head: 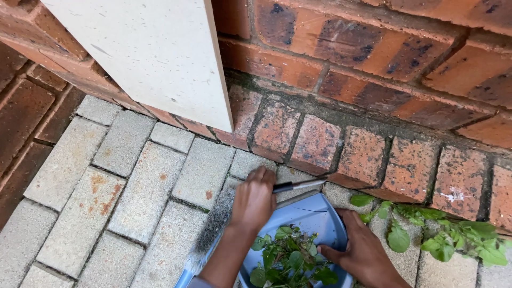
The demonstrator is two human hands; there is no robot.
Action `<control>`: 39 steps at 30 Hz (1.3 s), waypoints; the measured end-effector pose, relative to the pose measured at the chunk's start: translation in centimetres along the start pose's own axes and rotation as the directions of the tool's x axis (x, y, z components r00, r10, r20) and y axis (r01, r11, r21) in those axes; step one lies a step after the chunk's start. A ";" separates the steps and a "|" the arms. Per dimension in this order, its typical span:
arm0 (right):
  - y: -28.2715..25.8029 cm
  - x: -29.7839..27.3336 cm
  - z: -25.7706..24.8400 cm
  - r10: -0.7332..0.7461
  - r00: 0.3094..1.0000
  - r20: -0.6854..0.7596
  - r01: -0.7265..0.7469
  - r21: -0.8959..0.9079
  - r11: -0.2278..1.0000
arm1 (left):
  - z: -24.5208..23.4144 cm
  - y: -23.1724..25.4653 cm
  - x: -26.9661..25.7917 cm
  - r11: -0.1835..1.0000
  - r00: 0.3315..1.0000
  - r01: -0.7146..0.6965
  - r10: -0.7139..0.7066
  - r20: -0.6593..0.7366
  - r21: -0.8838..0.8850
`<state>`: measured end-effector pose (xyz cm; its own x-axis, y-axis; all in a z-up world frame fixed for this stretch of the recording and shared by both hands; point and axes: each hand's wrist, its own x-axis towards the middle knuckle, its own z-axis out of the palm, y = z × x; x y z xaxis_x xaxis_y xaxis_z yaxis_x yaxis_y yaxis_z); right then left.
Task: Removing weeds from between paving stones using a small tool and a brush.
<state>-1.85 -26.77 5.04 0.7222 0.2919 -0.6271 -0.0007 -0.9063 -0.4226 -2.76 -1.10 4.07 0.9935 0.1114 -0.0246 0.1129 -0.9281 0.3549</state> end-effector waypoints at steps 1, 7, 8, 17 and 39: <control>0.2 0.1 0.1 0.001 1.000 0.000 -0.001 0.001 1.000 | -0.9 0.5 -0.9 1.000 1.000 -0.001 0.001 0.001 0.001; 0.4 0.2 0.0 -0.030 1.000 0.010 0.030 0.001 1.000 | -4.9 3.0 -7.4 0.909 0.928 0.224 -0.089 0.361 -0.352; 0.0 0.0 -0.2 -0.026 1.000 0.012 0.026 0.016 1.000 | -5.3 3.1 -8.2 0.901 0.883 0.228 -0.031 0.469 -0.369; 0.4 -0.1 0.4 -0.045 0.998 -0.035 0.045 0.002 0.999 | -5.6 0.1 -10.7 0.791 0.884 0.467 -0.410 0.225 -0.395; 0.2 -5.7 1.8 0.196 0.923 -0.330 -0.150 0.162 0.975 | 7.5 -20.4 -19.1 0.715 0.846 0.372 -0.523 -0.100 -0.591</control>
<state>-7.20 -28.10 7.38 0.8947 -0.0091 -0.4465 -0.2207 -0.8782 -0.4243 -23.94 13.09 -9.69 0.7798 0.6158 -0.1127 0.4408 -0.4123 0.7973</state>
